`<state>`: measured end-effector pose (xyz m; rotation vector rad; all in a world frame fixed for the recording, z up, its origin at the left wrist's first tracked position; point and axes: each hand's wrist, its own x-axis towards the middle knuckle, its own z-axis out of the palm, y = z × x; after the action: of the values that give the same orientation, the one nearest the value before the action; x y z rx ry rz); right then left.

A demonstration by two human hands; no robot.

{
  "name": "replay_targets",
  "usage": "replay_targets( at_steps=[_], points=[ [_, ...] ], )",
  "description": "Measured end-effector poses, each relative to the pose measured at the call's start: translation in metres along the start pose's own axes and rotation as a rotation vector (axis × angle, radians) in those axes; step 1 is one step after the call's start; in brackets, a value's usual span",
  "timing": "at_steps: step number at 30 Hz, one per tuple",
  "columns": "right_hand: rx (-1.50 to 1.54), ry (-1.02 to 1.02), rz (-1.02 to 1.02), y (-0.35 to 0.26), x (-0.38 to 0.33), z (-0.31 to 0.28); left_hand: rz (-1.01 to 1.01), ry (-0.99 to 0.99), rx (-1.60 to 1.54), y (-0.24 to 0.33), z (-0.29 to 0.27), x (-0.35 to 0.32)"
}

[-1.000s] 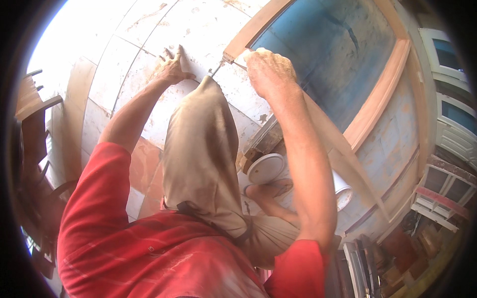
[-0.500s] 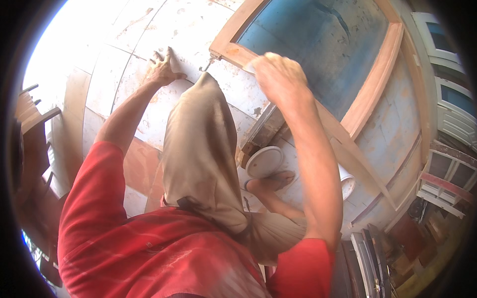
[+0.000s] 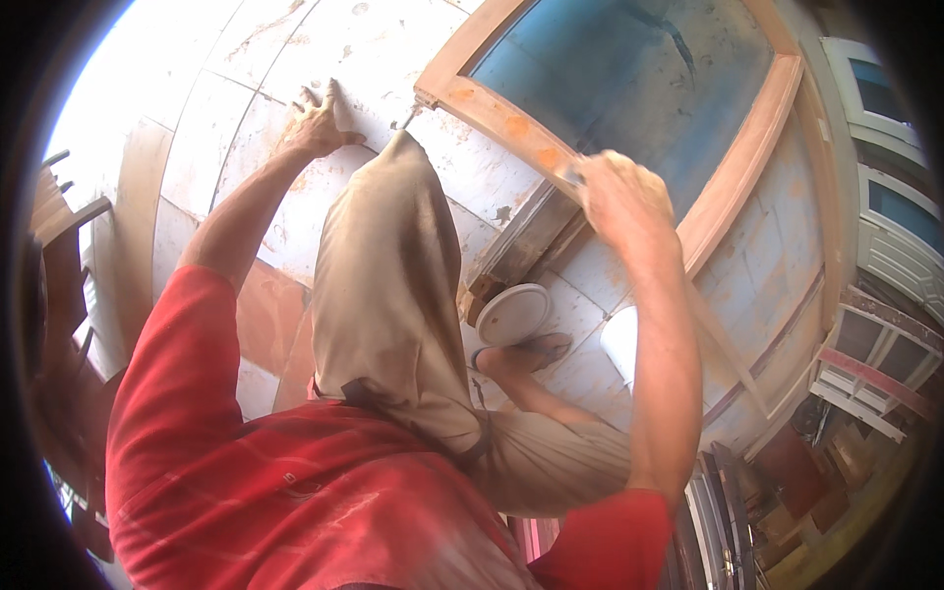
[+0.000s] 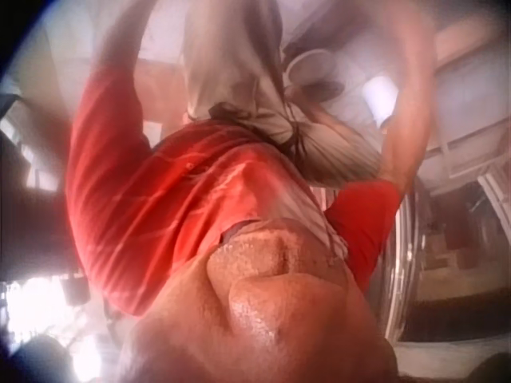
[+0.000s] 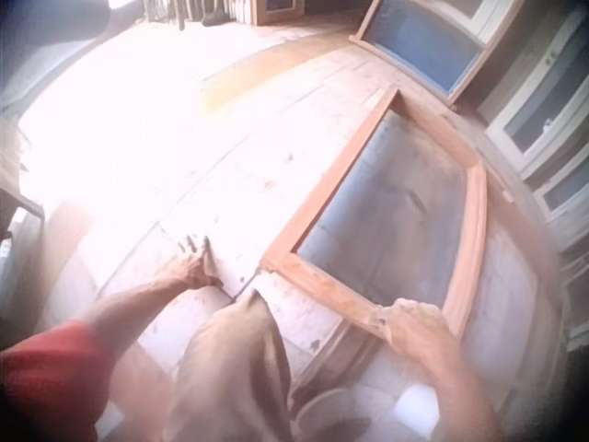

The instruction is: The person applies putty to a wooden frame using a putty knife. They dip the knife into a bucket of putty and then smooth it along the wooden frame.

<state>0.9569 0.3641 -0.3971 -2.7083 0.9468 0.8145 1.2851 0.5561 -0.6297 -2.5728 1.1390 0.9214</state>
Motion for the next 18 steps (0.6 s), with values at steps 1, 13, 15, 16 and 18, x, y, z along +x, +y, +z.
replay_targets(
  at_steps=[1, 13, 15, 16, 18],
  points=[
    [0.004, 0.031, -0.029, -0.007, 0.009, -0.004, 0.012, 0.034, 0.046, 0.004, -0.003, -0.005],
    [0.113, 0.034, 0.112, -0.005, -0.025, 0.018, 0.008, -0.040, -0.033, 0.001, -0.011, -0.005],
    [0.238, 0.182, 0.142, -0.017, -0.027, 0.035, 0.022, -0.026, -0.013, 0.005, -0.011, -0.007],
    [0.297, 0.277, 0.120, -0.021, -0.023, 0.055, 0.019, -0.018, -0.010, 0.005, -0.010, -0.007],
    [0.356, 0.436, 0.094, -0.030, -0.016, 0.073, 0.020, 0.043, 0.055, 0.005, -0.005, -0.005]
  ],
)
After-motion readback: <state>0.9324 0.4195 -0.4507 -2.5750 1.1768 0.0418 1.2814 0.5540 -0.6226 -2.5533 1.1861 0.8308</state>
